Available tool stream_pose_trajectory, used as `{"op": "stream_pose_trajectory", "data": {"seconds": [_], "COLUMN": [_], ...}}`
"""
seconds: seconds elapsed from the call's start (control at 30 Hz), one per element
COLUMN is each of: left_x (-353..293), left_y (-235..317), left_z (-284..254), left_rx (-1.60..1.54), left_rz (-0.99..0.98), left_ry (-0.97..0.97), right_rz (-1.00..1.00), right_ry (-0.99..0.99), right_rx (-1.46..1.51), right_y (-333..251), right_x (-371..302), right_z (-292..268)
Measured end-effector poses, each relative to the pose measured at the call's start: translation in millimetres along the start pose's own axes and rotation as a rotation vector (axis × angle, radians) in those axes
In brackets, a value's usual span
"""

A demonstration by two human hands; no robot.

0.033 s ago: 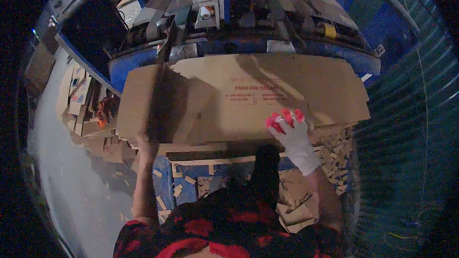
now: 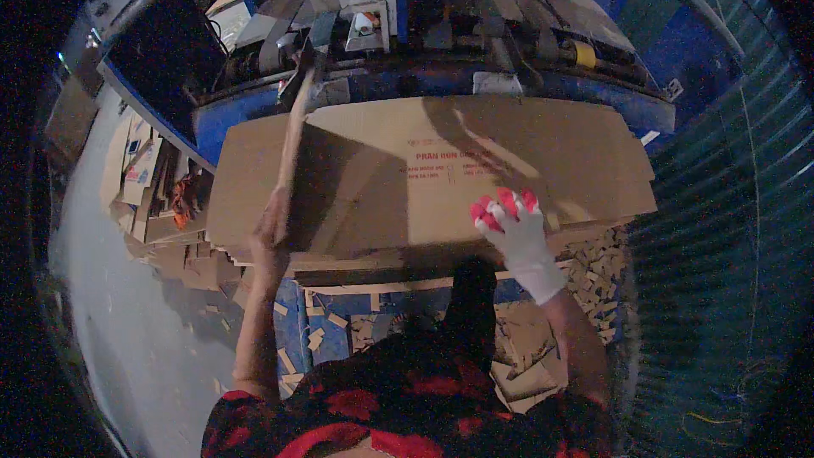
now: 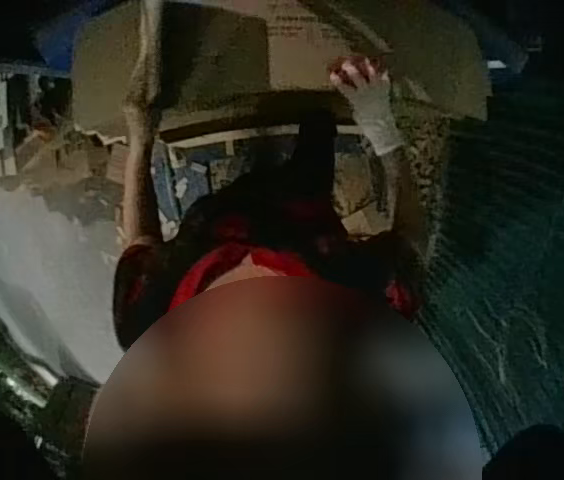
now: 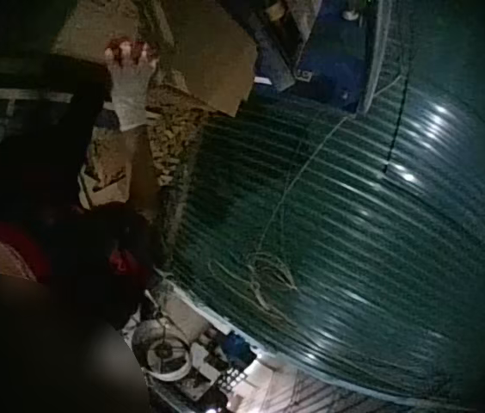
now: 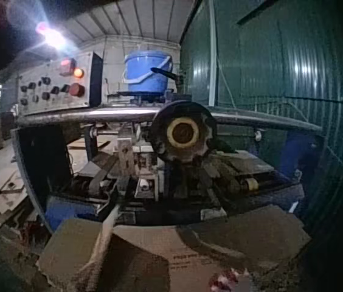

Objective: The person folds flat cardboard sheets into boxes using a machine. They repeatedly place sheets on the machine, fold the flaps, and remove the assembled boxes.

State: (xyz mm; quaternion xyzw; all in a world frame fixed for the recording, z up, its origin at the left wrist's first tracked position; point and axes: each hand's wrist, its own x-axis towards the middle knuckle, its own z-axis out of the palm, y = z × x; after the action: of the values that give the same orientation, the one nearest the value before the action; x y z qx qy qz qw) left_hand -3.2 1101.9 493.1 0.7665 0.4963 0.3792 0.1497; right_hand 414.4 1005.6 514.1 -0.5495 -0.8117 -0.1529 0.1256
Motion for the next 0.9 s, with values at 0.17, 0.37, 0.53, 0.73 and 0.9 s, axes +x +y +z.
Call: {"op": "stream_pose_trajectory", "data": {"seconds": [0.17,0.37,0.53,0.73,0.9], "left_x": [74,145,234,306,261], "left_y": [-14,-48,-63,-87,-91], "left_z": [38,73,98,126,102], "left_rx": [0.120,0.169,0.709,0.474,0.144], "left_rz": [0.218,0.266,0.103,-0.184,0.087], "left_ry": [-0.004,-0.005,-0.038,-0.144,-0.157], "right_rz": [-0.051,-0.060,-0.020,0.414,0.225], "right_ry": [-0.051,-0.002,0.075,-0.240,0.131], "right_rx": [-0.100,-0.131,-0.293,-0.325,0.028], "right_y": [48,100,137,187,192], "right_x": [63,120,187,264,235], "right_z": [39,82,104,146,134]}}
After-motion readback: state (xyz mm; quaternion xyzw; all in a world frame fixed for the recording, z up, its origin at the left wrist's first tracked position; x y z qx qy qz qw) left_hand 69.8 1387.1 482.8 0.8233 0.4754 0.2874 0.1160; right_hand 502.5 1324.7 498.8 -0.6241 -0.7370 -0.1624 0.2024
